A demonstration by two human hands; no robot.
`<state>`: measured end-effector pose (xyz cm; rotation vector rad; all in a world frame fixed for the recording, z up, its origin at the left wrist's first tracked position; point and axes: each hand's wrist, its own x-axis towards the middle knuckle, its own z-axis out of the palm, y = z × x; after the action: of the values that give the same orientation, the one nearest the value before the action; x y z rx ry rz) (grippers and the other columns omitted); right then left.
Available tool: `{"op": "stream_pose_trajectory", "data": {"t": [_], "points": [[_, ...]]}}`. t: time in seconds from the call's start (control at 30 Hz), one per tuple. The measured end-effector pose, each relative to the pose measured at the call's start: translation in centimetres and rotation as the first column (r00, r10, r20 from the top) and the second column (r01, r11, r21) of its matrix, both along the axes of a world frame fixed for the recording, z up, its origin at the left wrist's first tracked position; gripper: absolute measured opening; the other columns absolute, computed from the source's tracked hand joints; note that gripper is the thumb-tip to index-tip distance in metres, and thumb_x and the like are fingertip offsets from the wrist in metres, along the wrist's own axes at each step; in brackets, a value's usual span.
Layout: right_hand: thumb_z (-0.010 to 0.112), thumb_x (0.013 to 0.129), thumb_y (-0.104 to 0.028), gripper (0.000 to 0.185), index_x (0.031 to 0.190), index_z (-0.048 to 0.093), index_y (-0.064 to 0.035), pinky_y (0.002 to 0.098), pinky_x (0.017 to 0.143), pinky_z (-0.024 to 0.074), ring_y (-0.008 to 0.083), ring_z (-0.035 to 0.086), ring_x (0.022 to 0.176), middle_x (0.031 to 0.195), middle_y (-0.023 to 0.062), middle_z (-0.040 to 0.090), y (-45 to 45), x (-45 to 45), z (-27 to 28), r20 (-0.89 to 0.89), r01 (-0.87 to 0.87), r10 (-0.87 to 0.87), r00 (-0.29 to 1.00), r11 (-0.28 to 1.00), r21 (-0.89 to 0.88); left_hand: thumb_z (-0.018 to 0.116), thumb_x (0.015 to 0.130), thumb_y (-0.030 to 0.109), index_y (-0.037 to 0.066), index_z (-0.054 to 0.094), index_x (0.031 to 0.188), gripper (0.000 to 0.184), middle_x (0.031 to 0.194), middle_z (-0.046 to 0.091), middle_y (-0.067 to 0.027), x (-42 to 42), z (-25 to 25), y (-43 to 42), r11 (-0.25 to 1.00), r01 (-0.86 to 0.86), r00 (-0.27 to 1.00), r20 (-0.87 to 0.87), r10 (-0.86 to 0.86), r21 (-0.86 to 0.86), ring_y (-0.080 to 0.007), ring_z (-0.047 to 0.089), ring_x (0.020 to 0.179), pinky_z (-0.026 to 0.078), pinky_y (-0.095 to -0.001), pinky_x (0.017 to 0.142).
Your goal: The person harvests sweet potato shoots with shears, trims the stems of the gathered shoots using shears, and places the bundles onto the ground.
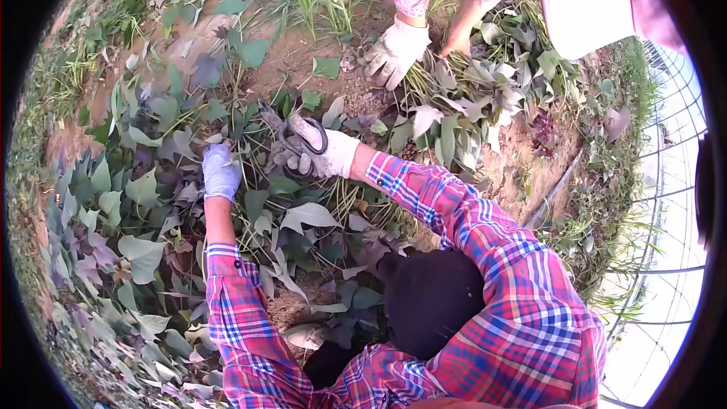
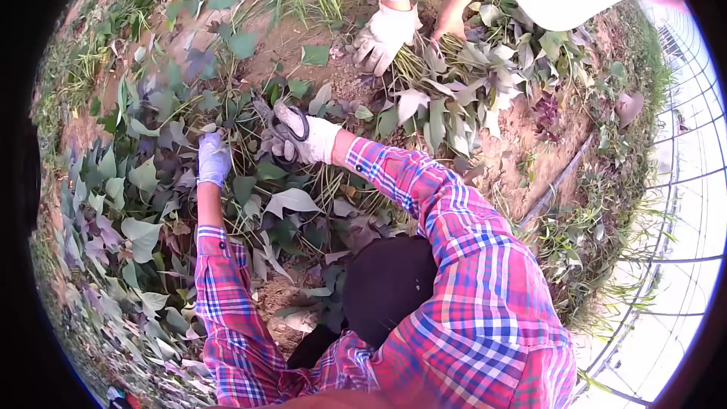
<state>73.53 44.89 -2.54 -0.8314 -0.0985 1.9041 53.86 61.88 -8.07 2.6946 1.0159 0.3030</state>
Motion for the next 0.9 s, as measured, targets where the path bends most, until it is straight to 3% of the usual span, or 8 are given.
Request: {"op": "stream_pose_trajectory", "data": {"t": [0.17, 0.23, 0.27, 0.37, 0.47, 0.67, 0.73, 0.9], "points": [[0.049, 0.079, -0.070, 0.073, 0.103, 0.053, -0.0013, 0.0187, 0.039, 0.0390, 0.0119, 0.053, 0.059, 0.088, 0.0116, 0.062, 0.0, -0.2, -0.8, 0.021, -0.003, 0.004, 1.000, 1.000, -0.013, 0.060, 0.067, -0.001, 0.002, 0.060, 0.106, 0.040, 0.101, 0.060, -0.0213, -2.5, -1.9, -2.8, 0.996, 0.013, 0.958, 0.286, -0.037, 0.087, -0.0394, 0.055, 0.094, 0.044, -0.0406, 0.087], [0.050, 0.078, -0.071, 0.074, 0.111, 0.053, -0.0048, 0.0159, 0.036, 0.0332, 0.0053, 0.047, 0.048, 0.081, 0.0048, 0.061, 0.2, -1.1, -0.1, 0.084, 0.067, -0.064, 0.994, 0.997, -0.042, 0.056, 0.087, 0.003, 0.001, 0.053, 0.115, 0.027, 0.105, 0.060, -0.0119, -3.4, 2.4, -6.0, 0.247, 0.338, 0.583, 0.409, 0.702, -0.908, -0.0217, 0.056, 0.097, 0.043, -0.0321, 0.088], [0.050, 0.078, -0.071, 0.074, 0.111, 0.053, -0.0048, 0.0159, 0.036, 0.0332, 0.0053, 0.047, 0.048, 0.081, 0.0048, 0.061, 0.1, -1.2, -0.1, 0.086, 0.066, -0.063, 0.994, 0.997, -0.032, 0.054, 0.093, 0.010, 0.001, 0.053, 0.114, 0.023, 0.106, 0.058, -0.0075, -4.6, 4.6, -7.6, 0.576, 0.079, 0.816, 0.385, 0.432, -0.814, -0.0149, 0.054, 0.096, 0.042, -0.0279, 0.086], [0.056, 0.076, -0.068, 0.070, 0.108, 0.052, -0.0054, 0.0172, 0.035, 0.0344, 0.0081, 0.048, 0.044, 0.075, 0.0063, 0.060, 0.1, -1.5, 2.1, 0.084, 0.037, -0.024, 0.996, 0.987, -0.157, 0.050, 0.095, 0.015, 0.001, 0.056, 0.113, 0.024, 0.104, 0.059, -0.0058, -7.4, 6.7, -10.6, 0.706, 0.013, 0.719, 0.498, 0.485, -0.708, -0.0151, 0.055, 0.088, 0.043, -0.0279, 0.084], [0.060, 0.084, -0.053, 0.054, 0.107, 0.052, -0.0043, 0.0196, 0.036, 0.0348, 0.0100, 0.052, 0.046, 0.075, 0.0072, 0.059, -1.0, -3.3, 3.5, 0.262, 0.108, -0.111, 0.959, 0.994, 0.025, 0.051, 0.095, 0.016, 0.004, 0.060, 0.104, 0.017, 0.098, 0.058, -0.0049, -9.4, 8.1, -11.8, 0.583, 0.144, 0.457, 0.577, 0.677, -0.799, -0.0133, 0.055, 0.086, 0.045, -0.0267, 0.077], [0.057, 0.090, -0.032, 0.042, 0.117, 0.050, -0.0012, 0.0222, 0.062, 0.0485, 0.0139, 0.063, 0.079, 0.090, 0.0091, 0.061, -3.9, -7.4, 10.7, 0.560, -0.086, -0.363, 0.745, 0.779, 0.620, 0.055, 0.094, 0.023, 0.006, 0.059, 0.093, 0.018, 0.071, 0.050, 0.0021, -7.4, 17.7, -14.4, 0.787, -0.006, 0.641, 0.602, 0.477, -0.617, -0.0092, 0.048, 0.065, 0.039, -0.0232, 0.059], [0.060, 0.087, -0.030, 0.045, 0.121, 0.048, -0.0033, 0.0301, 0.075, 0.0484, 0.0181, 0.061, 0.090, 0.093, 0.0129, 0.062, -6.4, -7.5, 15.7, 0.871, -0.412, -0.323, 0.370, 0.783, 0.465, 0.054, 0.094, 0.024, 0.006, 0.059, 0.093, 0.018, 0.071, 0.051, 0.0018, -7.0, 18.3, -14.4, 0.742, -0.007, 0.471, 0.653, 0.594, -0.670, -0.0111, 0.049, 0.065, 0.040, -0.0237, 0.060], [0.065, 0.082, -0.036, 0.057, 0.124, 0.045, -0.0036, 0.0375, 0.080, 0.0465, 0.0257, 0.061, 0.091, 0.101, 0.0176, 0.060, -10.6, -9.5, 17.9, 0.883, -0.555, -0.193, 0.428, 0.715, 0.425, 0.051, 0.093, 0.021, 0.006, 0.059, 0.095, 0.016, 0.080, 0.059, -0.0016, -7.8, 21.0, -16.7, 0.510, 0.411, 0.035, 0.572, 0.820, -0.756, -0.0152, 0.055, 0.072, 0.046, -0.0279, 0.071]]}}
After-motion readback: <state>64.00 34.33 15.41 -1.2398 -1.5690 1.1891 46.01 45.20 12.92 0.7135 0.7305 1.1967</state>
